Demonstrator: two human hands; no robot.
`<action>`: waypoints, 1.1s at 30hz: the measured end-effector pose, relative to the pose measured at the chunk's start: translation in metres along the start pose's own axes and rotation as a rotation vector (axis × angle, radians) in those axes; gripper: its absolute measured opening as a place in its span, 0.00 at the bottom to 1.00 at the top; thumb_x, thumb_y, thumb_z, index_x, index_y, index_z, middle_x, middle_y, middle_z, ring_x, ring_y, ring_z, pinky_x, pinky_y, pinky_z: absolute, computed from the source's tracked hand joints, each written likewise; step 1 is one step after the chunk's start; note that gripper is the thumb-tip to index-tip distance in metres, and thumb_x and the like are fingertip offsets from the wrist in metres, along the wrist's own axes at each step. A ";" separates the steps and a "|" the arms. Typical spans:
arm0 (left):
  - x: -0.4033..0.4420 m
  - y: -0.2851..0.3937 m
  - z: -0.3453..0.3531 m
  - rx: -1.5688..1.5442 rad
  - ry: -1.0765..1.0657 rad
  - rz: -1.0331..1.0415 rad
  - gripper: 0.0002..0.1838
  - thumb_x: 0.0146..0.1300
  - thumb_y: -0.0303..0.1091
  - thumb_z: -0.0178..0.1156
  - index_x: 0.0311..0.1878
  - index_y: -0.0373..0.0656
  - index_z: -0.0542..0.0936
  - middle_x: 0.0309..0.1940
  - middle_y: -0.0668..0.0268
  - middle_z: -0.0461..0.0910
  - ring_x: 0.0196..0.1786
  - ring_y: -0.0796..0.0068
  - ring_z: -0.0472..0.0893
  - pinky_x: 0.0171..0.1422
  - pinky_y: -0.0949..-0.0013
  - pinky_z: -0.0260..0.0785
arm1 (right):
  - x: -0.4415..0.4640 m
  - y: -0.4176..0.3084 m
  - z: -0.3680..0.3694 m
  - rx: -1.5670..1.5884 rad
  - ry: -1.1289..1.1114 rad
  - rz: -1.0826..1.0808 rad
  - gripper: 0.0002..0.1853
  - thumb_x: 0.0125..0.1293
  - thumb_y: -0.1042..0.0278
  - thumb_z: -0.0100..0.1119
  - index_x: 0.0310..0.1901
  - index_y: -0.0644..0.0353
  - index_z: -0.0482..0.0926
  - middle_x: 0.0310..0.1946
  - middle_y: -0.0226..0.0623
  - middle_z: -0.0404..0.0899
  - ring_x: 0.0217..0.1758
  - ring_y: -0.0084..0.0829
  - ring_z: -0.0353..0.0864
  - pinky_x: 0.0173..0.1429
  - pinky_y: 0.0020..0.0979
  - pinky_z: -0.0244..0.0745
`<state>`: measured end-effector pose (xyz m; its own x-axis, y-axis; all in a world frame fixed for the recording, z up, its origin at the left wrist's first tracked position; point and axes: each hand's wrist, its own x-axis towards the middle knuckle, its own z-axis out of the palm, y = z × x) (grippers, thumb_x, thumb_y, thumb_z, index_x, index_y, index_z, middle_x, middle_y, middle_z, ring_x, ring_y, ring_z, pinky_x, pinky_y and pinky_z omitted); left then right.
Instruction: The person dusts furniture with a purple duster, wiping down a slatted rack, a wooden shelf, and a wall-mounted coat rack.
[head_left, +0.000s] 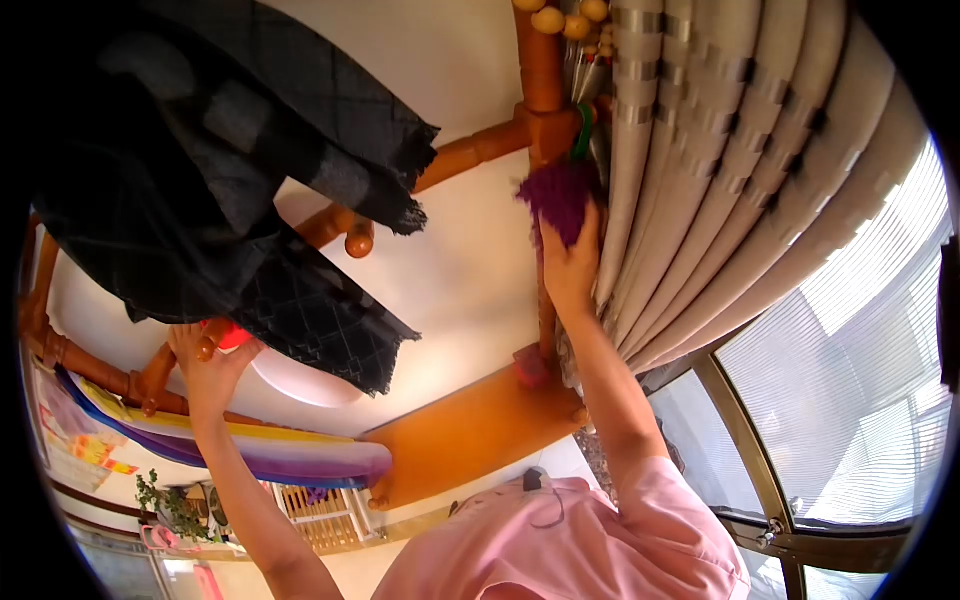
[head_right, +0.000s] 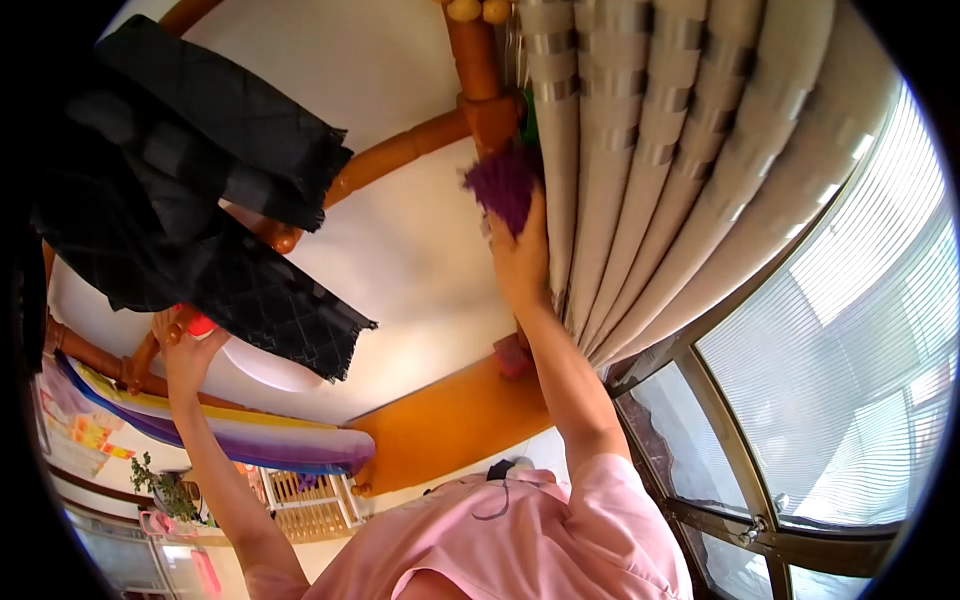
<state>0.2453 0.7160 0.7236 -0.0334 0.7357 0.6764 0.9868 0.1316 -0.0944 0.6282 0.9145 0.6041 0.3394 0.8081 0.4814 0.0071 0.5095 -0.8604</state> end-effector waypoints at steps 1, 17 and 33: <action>-0.001 -0.004 0.002 0.000 -0.022 -0.004 0.46 0.41 0.43 0.79 0.65 0.42 0.70 0.65 0.52 0.69 0.67 0.43 0.64 0.74 0.48 0.53 | 0.008 0.003 0.005 -0.066 0.014 -0.057 0.34 0.62 0.72 0.65 0.69 0.60 0.63 0.56 0.56 0.72 0.60 0.53 0.74 0.61 0.47 0.71; -0.006 -0.010 0.003 -0.133 -0.102 -0.265 0.28 0.49 0.36 0.76 0.54 0.37 0.79 0.52 0.57 0.79 0.55 0.56 0.77 0.64 0.60 0.67 | -0.086 0.180 -0.020 -0.548 0.111 -0.076 0.43 0.50 0.69 0.78 0.66 0.68 0.64 0.49 0.51 0.79 0.50 0.49 0.79 0.59 0.44 0.74; -0.011 -0.033 -0.007 -0.258 -0.297 -0.302 0.23 0.57 0.36 0.71 0.53 0.36 0.78 0.49 0.58 0.84 0.50 0.59 0.83 0.55 0.66 0.72 | -0.106 0.245 -0.036 -0.101 -0.055 0.405 0.39 0.53 0.67 0.75 0.65 0.66 0.68 0.53 0.47 0.79 0.53 0.38 0.81 0.60 0.36 0.74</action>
<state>0.2147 0.6989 0.7237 -0.3305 0.8525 0.4050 0.9319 0.2267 0.2831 0.6282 0.9430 0.3357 0.2835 0.9530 0.1064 -0.0234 0.1178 -0.9928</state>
